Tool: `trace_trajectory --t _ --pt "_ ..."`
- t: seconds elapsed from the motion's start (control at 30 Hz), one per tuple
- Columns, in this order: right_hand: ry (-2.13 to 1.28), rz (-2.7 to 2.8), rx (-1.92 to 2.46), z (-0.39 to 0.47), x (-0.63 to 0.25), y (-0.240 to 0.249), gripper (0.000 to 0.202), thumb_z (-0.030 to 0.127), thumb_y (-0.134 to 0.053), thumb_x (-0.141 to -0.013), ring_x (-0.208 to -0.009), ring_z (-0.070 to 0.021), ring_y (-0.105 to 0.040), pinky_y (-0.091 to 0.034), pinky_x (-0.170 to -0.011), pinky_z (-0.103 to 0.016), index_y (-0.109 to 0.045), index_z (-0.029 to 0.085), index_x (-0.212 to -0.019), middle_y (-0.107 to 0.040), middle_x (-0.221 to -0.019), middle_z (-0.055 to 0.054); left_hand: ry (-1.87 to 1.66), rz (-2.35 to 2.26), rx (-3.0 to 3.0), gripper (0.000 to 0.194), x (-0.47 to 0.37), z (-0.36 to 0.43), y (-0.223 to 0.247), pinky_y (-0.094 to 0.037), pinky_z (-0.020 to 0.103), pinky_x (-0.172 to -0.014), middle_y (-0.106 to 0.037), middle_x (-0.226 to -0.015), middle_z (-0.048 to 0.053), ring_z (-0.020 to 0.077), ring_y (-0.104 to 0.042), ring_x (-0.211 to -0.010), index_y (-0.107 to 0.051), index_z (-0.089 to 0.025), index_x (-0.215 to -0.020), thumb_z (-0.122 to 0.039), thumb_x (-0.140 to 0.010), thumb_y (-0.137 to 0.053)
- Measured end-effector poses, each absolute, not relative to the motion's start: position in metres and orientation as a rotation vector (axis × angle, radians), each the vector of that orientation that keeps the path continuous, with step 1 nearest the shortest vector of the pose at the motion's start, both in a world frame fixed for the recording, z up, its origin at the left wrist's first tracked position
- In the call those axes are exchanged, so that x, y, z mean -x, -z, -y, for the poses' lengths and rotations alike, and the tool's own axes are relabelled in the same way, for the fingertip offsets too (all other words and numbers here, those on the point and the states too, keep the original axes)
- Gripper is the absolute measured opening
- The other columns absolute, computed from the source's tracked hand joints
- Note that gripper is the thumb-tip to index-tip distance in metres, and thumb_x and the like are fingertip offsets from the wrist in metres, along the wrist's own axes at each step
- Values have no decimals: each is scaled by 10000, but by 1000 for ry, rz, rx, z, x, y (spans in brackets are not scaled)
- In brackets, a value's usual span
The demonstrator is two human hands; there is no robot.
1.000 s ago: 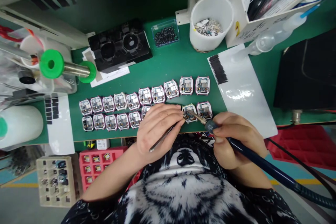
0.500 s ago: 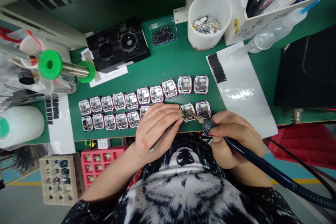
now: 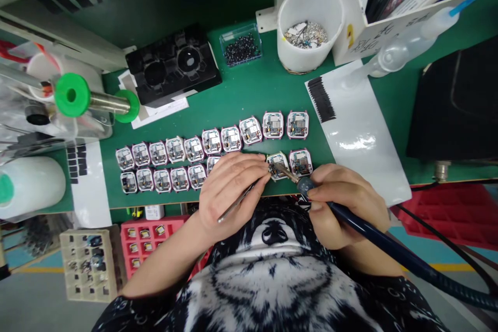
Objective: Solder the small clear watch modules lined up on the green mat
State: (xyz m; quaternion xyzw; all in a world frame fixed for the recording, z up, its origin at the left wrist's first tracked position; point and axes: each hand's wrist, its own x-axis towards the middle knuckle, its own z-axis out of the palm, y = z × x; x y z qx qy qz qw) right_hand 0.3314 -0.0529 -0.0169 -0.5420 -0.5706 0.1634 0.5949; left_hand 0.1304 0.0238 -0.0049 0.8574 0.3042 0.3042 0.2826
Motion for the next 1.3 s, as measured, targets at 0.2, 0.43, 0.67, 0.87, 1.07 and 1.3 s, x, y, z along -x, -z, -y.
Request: trace_trajectory --t 0.2,0.43,0.67,0.87,1.07,1.3 --pt "-344 1332 1247 52 -330 17 159 83 -623 -800 -639 -154 -638 -628 -662 -343 -659 218 -876 -608 -689 15 -824 -837 -2286 364 -131 -23 4 -622 460 -990 -774 -1095 77 210 -734 -1112 -679 -149 -1145 20 -835 -768" --pt "-354 1327 1227 49 -331 15 150 79 -625 -786 -629 -154 -636 -625 -631 -349 -662 207 -856 -621 -683 15 -863 -871 -2263 383 -127 -21 2 -635 464 -976 -776 -1079 66 229 -740 -1112 -685 -163 -1143 22 -819 -773" --pt "-372 1304 1241 52 -333 17 170 104 -620 -796 -653 -171 -655 -620 -622 -352 -664 235 -897 -632 -697 14 -853 -857 -2293 390 -125 -19 2 -637 457 -978 -777 -1117 48 230 -745 -1116 -672 -205 -1173 -37 -838 -780" --pt "-415 1301 1202 51 -334 15 211 76 -618 -788 -645 -167 -652 -614 -609 -354 -669 225 -928 -647 -712 4 -834 -826 -2297 395 -128 -20 6 -631 454 -987 -772 -1144 60 222 -735 -1132 -671 -194 -1185 -29 -841 -777" --pt "-407 1282 1225 52 -333 17 197 88 -628 -788 -661 -179 -662 -616 -624 -361 -679 230 -913 -650 -707 2 -835 -841 -2284 387 -129 -21 8 -623 456 -1000 -771 -1141 61 212 -731 -1132 -671 -187 -1181 -21 -846 -772" --pt "-410 1292 1240 53 -334 15 194 87 -629 -786 -668 -188 -671 -612 -620 -362 -679 229 -908 -654 -708 -2 -819 -826 -2298 401 -128 -22 8 -620 451 -1000 -771 -1141 57 214 -732 -1134 -666 -197 -1193 -20 -847 -765"
